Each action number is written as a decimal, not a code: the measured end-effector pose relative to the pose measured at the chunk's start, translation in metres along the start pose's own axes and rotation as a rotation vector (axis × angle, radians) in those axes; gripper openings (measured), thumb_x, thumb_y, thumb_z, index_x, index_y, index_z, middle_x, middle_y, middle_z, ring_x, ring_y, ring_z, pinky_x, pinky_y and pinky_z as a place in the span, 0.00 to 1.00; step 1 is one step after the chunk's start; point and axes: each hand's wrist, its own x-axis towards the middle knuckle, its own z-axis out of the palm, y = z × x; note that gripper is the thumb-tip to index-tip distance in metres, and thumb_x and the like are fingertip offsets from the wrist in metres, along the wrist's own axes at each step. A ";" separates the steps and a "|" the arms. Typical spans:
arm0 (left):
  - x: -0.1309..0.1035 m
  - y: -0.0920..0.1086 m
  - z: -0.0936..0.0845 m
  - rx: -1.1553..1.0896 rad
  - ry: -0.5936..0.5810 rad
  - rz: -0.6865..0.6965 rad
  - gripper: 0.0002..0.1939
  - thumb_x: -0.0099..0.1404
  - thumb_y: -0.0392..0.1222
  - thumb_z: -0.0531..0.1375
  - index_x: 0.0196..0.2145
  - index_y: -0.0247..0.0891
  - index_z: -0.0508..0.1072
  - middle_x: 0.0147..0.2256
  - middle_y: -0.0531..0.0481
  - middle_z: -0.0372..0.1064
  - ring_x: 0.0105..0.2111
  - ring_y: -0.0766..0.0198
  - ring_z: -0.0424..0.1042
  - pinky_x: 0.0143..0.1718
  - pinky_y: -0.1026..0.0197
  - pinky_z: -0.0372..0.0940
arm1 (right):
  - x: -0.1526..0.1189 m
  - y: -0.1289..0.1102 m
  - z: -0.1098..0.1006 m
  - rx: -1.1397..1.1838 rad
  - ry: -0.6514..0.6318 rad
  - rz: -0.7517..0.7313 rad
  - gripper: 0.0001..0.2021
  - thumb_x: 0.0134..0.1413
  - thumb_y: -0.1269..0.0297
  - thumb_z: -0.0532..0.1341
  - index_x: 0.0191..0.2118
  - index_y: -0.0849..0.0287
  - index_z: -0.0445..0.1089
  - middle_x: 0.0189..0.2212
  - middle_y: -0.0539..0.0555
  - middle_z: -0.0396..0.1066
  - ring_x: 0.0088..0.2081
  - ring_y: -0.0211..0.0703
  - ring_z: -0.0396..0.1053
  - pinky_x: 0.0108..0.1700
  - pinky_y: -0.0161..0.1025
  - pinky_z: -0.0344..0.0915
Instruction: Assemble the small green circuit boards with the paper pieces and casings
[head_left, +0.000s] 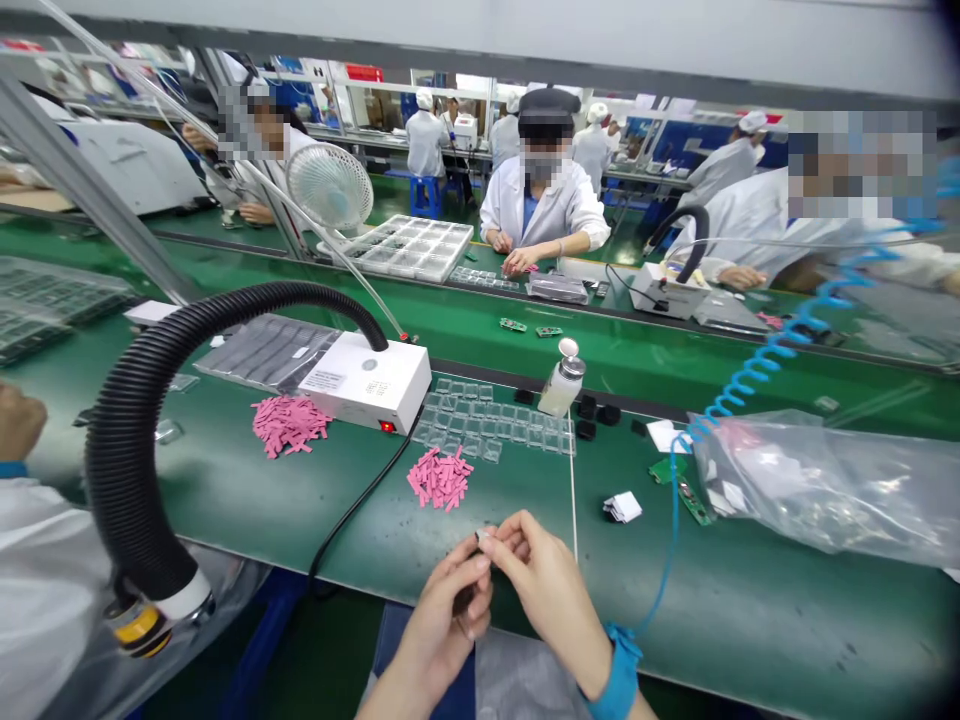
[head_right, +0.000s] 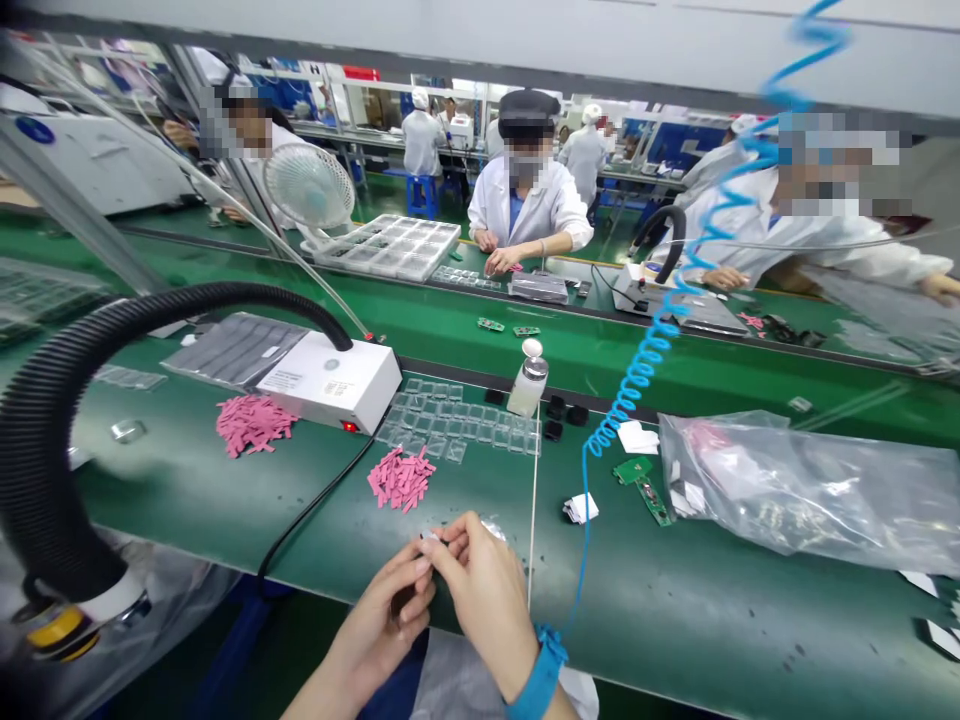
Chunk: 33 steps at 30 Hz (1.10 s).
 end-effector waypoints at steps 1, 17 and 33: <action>0.000 0.001 0.000 -0.026 -0.005 -0.012 0.17 0.48 0.34 0.67 0.37 0.34 0.71 0.17 0.60 0.61 0.13 0.79 0.52 0.12 0.74 0.44 | 0.000 0.001 0.000 0.032 -0.016 -0.012 0.10 0.56 0.54 0.58 0.34 0.55 0.67 0.26 0.48 0.72 0.29 0.41 0.70 0.31 0.34 0.60; 0.002 0.008 -0.003 -0.169 0.028 -0.138 0.17 0.67 0.35 0.50 0.22 0.30 0.66 0.17 0.57 0.57 0.11 0.81 0.49 0.08 0.78 0.44 | -0.007 -0.001 0.000 -0.109 -0.004 -0.059 0.07 0.52 0.59 0.62 0.37 0.54 0.68 0.30 0.47 0.71 0.29 0.40 0.68 0.32 0.35 0.61; -0.003 0.007 -0.004 -0.189 0.009 -0.170 0.13 0.65 0.35 0.55 0.23 0.30 0.67 0.19 0.56 0.58 0.12 0.80 0.53 0.08 0.78 0.46 | 0.001 0.008 0.001 0.092 0.016 -0.335 0.09 0.58 0.69 0.56 0.38 0.56 0.74 0.40 0.55 0.73 0.44 0.45 0.70 0.47 0.39 0.64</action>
